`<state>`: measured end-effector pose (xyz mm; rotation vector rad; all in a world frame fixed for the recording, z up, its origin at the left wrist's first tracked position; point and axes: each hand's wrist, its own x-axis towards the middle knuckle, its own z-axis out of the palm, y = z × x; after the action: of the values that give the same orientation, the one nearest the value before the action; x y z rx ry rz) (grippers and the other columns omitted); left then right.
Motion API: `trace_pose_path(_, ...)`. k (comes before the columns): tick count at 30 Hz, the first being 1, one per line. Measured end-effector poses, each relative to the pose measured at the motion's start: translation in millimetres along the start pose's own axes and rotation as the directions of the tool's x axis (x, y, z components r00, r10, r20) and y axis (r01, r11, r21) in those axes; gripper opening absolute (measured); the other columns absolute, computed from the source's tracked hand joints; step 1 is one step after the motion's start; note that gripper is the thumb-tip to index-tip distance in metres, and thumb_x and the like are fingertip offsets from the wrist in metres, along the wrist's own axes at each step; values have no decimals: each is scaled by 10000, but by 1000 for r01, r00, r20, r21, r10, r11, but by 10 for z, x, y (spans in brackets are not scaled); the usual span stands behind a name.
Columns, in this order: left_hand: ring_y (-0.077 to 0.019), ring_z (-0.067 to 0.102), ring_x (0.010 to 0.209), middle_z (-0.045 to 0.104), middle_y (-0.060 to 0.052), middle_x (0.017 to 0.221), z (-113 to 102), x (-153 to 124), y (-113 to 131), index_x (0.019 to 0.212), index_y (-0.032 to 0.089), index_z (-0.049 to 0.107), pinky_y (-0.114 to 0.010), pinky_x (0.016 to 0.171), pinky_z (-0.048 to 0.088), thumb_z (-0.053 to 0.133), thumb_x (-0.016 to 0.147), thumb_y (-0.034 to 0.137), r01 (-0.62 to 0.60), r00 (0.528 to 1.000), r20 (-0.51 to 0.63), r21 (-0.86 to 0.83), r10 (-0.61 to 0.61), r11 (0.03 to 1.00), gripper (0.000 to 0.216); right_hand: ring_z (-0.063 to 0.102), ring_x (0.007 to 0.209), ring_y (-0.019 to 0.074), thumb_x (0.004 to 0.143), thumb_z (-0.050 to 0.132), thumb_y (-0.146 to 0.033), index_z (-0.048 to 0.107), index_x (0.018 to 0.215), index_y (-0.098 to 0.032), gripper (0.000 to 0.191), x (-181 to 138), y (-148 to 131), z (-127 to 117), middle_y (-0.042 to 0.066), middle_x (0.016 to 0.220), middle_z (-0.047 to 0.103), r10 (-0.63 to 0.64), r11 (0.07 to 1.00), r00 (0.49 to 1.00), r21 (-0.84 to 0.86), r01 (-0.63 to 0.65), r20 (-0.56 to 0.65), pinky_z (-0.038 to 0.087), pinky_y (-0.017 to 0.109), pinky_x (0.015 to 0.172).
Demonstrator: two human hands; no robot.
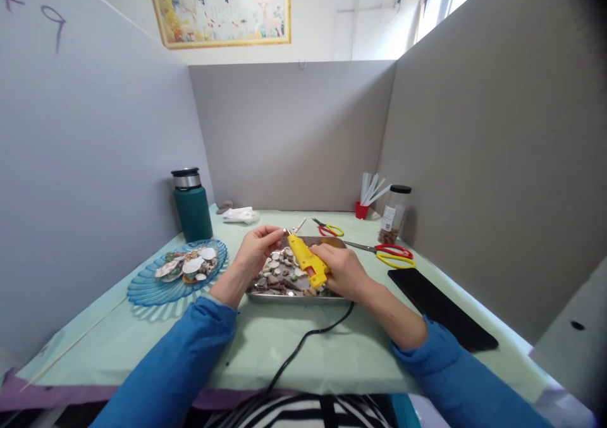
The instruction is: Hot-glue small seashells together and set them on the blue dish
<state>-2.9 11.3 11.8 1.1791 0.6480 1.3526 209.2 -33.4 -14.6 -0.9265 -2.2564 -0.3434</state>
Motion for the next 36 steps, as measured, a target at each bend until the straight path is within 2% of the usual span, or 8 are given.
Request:
trace_pose_path(5, -60, 539, 519, 681, -47, 731, -16, 6, -7, 717, 111, 658, -199, 539, 439, 781, 578, 234, 0, 1000, 0, 2, 0, 1000, 222, 576, 782, 179, 709, 557, -126, 545, 1111, -162, 403, 5, -3, -2, 76, 970, 637, 42, 999, 999, 17, -42, -24, 411, 255, 640)
trace_pose_path(13, -61, 533, 513, 620, 7, 603, -5, 3, -18, 696, 120, 663, -195, 541, 426, 785, 572, 226, -5, 1000, 19, 23, 4, 1000, 203, 571, 760, 173, 699, 569, -129, 556, 1101, -154, 403, 9, -10, -8, 80, 957, 637, 21, 1000, 1000, 5, -21, -4, 401, 252, 627)
trace_pose_path(21, -62, 540, 519, 685, -49, 736, -37, 22, -24, 723, 111, 647, -204, 550, 442, 774, 598, 229, -16, 1000, 15, 4, 16, 1000, 214, 579, 789, 179, 699, 548, -114, 554, 1084, -160, 388, 10, -14, -3, 64, 943, 640, 76, 997, 997, 17, -76, -29, 407, 248, 645)
trace_pose_path(31, -67, 541, 527, 608, 10, 592, -1, -1, -15, 698, 114, 653, -197, 560, 443, 777, 592, 222, -17, 999, 46, 19, 17, 1000, 196, 569, 773, 182, 691, 565, -129, 544, 1120, -145, 430, 0, 13, 18, 81, 962, 632, 19, 1000, 1000, -4, -19, 2, 394, 257, 631)
trace_pose_path(36, -68, 544, 534, 616, 2, 619, -3, -2, -18, 708, 112, 652, -201, 562, 447, 775, 597, 229, -13, 999, 37, 15, 12, 1000, 202, 573, 778, 183, 691, 564, -129, 539, 1127, -153, 437, 1, 11, 15, 76, 948, 634, 14, 1000, 1000, -7, -14, 11, 395, 257, 634)
